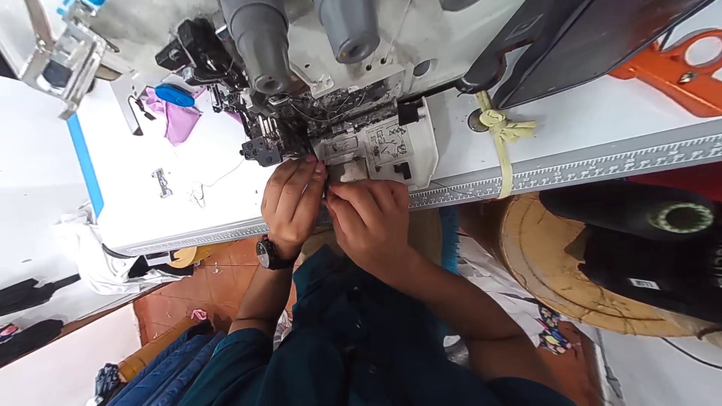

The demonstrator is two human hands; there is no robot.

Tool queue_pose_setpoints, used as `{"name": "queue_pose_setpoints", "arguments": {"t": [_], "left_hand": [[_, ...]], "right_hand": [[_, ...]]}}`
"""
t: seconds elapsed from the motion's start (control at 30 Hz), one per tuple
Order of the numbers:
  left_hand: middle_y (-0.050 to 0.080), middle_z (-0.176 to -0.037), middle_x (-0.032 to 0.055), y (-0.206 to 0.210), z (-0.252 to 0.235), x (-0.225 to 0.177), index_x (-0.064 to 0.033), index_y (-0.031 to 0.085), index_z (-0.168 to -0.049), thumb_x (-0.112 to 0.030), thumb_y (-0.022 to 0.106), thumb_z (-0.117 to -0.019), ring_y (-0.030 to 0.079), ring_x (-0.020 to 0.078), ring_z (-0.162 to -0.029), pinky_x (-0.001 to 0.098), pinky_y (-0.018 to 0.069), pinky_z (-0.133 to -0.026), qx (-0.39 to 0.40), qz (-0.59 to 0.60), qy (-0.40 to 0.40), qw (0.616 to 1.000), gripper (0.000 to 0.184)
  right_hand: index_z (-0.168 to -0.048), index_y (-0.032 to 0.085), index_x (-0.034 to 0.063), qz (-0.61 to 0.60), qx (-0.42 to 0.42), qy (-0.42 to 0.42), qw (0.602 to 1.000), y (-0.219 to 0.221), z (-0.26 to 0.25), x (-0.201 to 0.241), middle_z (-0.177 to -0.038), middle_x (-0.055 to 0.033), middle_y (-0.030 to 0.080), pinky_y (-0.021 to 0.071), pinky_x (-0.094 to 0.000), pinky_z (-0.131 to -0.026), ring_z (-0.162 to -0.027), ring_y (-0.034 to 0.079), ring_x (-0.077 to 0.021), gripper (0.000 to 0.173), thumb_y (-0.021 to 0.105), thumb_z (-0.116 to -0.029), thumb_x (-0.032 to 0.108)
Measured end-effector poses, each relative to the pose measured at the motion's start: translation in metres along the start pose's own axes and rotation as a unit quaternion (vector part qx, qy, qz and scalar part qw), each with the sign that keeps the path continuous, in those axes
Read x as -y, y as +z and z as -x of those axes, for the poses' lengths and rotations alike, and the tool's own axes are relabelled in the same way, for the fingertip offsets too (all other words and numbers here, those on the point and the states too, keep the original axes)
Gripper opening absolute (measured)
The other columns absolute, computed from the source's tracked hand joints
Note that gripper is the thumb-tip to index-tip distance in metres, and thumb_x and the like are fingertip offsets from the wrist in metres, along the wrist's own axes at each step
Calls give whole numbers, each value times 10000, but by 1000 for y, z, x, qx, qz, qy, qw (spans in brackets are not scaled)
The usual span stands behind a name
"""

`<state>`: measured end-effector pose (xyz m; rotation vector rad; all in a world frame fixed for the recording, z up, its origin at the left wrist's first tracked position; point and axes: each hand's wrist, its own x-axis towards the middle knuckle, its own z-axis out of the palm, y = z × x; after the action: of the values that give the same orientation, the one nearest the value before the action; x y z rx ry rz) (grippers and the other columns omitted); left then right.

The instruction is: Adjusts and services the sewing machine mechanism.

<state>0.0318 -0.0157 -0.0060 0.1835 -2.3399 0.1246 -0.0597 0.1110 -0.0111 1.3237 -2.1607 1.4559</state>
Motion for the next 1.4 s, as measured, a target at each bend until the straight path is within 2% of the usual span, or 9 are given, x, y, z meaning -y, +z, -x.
{"name": "queue_pose_setpoints", "arguments": {"t": [0.27,0.57,0.77,0.97,1.03,1.13,1.2,1.3,1.4], "left_hand": [[744,-1115,160,-10,1,19,-8,736,-1064,-11,673,-949,704,285,-1094,401,561,-966,55,-11,66,996,132],[748,-1094,165,-15,-11,31,21,719,-1080,-26,664,-963,714,284,-1068,383,560,-959,83,-31,160,983,138],[752,-1081,151,-14,-11,33,2,725,-1081,-63,674,-963,717,268,-1022,367,564,-906,75,-39,159,984,144],[632,-1004,115,-14,-7,35,-75,697,-1122,-168,714,-959,560,259,-879,378,441,-834,36,-41,151,987,188],[527,-1055,107,-13,-8,37,-114,653,-1152,-236,730,-953,497,250,-922,379,397,-893,-12,-43,146,988,246],[485,-1275,99,-12,-8,41,-160,583,-1244,-362,710,-963,468,254,-1285,496,287,-1173,-30,-57,126,990,368],[468,-1350,87,-12,-10,47,-164,581,-1255,-383,724,-950,403,239,-1394,534,198,-1225,-21,-60,138,988,402],[522,-1307,73,-17,-17,50,-154,616,-1265,-270,734,-958,459,218,-1322,509,192,-1220,-1,-70,196,978,348],[669,-1073,51,-19,-24,52,-88,685,-1140,-110,687,-978,590,201,-1137,518,211,-1211,18,-64,269,961,163]], "right_hand": [[-958,751,123,31,-39,-76,996,18,10,-11,-1037,1,765,351,-396,-863,-909,621,-159,88,666,-982,126],[-912,719,126,53,-51,-95,993,23,12,-16,-1044,10,762,348,-390,-864,-924,615,-155,110,643,-989,106],[-916,705,113,41,-63,-113,991,23,12,-18,-1045,-3,765,355,-391,-859,-918,624,-155,98,644,-993,108],[-920,696,97,13,-52,-130,990,15,6,-21,-1049,-30,773,385,-385,-836,-914,654,-162,100,633,-999,89],[-983,681,94,4,-48,-143,989,9,1,-24,-1039,-54,771,424,-374,-817,-926,673,-175,76,611,-1011,80],[-1062,717,81,18,-17,-154,988,3,-4,-25,-1071,-64,779,439,-359,-789,-973,688,-184,147,581,-1017,50],[-1043,731,82,31,-6,-155,987,1,-5,-23,-1064,-56,783,450,-355,-777,-973,694,-184,161,578,-1014,42],[-990,731,89,24,-12,-164,986,4,-6,-25,-1033,-50,783,449,-364,-785,-958,696,-185,129,606,-1009,66],[-968,731,87,9,-27,-175,984,9,-5,-28,-1006,-51,774,463,-379,-857,-944,692,-186,101,637,-1004,97]]}}
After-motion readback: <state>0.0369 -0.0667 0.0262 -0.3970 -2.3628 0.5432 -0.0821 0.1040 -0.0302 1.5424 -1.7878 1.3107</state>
